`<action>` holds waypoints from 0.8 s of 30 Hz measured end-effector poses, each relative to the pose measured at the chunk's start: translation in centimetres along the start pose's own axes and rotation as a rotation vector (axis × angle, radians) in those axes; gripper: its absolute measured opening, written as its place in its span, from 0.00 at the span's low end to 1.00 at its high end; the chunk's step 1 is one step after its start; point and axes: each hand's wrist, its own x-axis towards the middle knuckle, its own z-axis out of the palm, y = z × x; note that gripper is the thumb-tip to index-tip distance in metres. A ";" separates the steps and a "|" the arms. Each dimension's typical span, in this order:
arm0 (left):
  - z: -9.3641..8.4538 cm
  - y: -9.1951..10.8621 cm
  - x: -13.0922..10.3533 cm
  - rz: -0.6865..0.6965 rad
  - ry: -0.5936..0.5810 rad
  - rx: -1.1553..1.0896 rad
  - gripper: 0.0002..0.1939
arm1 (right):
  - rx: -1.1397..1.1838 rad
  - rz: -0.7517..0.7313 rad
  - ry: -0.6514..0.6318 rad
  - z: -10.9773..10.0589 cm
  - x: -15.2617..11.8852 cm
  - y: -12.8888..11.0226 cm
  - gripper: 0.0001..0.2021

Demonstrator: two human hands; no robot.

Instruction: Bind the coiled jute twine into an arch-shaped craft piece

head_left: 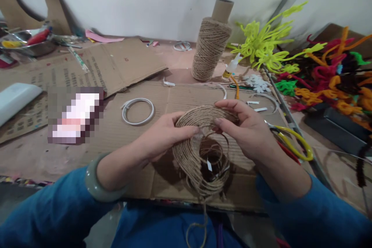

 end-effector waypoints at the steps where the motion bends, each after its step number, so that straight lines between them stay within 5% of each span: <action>1: -0.1 0.0 0.1 0.017 0.010 -0.004 0.15 | 0.008 -0.004 0.020 0.0 0.1 0.1 0.15; 5: -0.4 0.0 0.0 0.065 -0.008 0.041 0.14 | 0.086 0.023 0.003 -0.6 0.5 0.1 0.17; 11: -0.5 0.0 -0.1 0.021 -0.028 0.109 0.16 | 0.083 0.130 -0.205 -1.2 0.4 -0.1 0.20; 18: -0.3 0.1 0.0 0.066 -0.003 0.060 0.17 | 0.177 0.094 -0.023 -0.9 0.8 0.2 0.21; 24: -0.3 0.3 0.0 0.095 0.034 0.081 0.19 | 0.163 0.089 0.010 -0.5 0.8 0.4 0.21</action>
